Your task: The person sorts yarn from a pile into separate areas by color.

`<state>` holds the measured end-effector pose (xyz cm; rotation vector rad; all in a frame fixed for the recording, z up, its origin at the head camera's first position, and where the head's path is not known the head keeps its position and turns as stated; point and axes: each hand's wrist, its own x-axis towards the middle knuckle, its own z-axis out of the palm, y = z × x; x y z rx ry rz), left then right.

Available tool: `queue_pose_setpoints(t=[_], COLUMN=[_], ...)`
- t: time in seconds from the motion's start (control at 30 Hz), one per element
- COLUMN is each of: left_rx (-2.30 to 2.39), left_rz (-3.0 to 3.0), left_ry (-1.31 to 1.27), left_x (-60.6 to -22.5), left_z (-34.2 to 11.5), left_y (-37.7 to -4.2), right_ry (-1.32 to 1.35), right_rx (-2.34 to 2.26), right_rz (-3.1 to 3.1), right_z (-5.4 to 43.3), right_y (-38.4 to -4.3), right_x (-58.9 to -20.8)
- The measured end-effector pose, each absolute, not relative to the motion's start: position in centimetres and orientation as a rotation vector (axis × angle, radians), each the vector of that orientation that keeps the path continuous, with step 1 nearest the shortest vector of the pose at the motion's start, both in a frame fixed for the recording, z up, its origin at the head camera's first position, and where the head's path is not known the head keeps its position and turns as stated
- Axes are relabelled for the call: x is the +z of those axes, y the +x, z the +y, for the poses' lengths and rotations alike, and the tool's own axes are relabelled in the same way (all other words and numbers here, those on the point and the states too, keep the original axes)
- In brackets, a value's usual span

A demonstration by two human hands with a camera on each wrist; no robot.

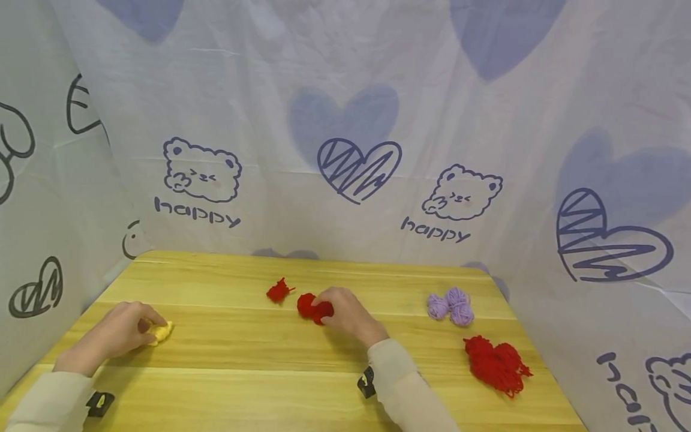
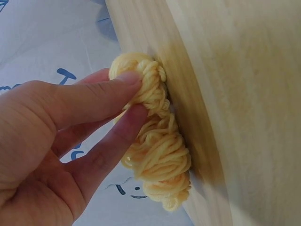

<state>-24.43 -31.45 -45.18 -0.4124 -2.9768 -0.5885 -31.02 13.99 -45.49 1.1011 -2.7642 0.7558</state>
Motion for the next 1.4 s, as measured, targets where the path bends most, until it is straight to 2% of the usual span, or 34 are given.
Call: queue_pose_setpoints(t=[0.33, 0.9, 1.4], left_rx=[-0.592, -0.583, -0.586], left_rz=[-2.996, -2.988, -2.992], left_ry=[-0.393, -0.398, -0.4], left_x=[-45.2, -45.3, -45.2], left_z=[-31.5, -31.6, -31.5], left_y=[-24.5, -24.6, -24.5], right_ry=[1.102, 0.92, 0.875], right_rx=[0.753, 0.806, 0.908], right_rz=[-2.799, -2.883, -2.824], right_z=[13.1, 12.1, 12.0], right_y=[-31.0, -30.9, -30.4], right_x=[-45.8, -47.2, -47.4])
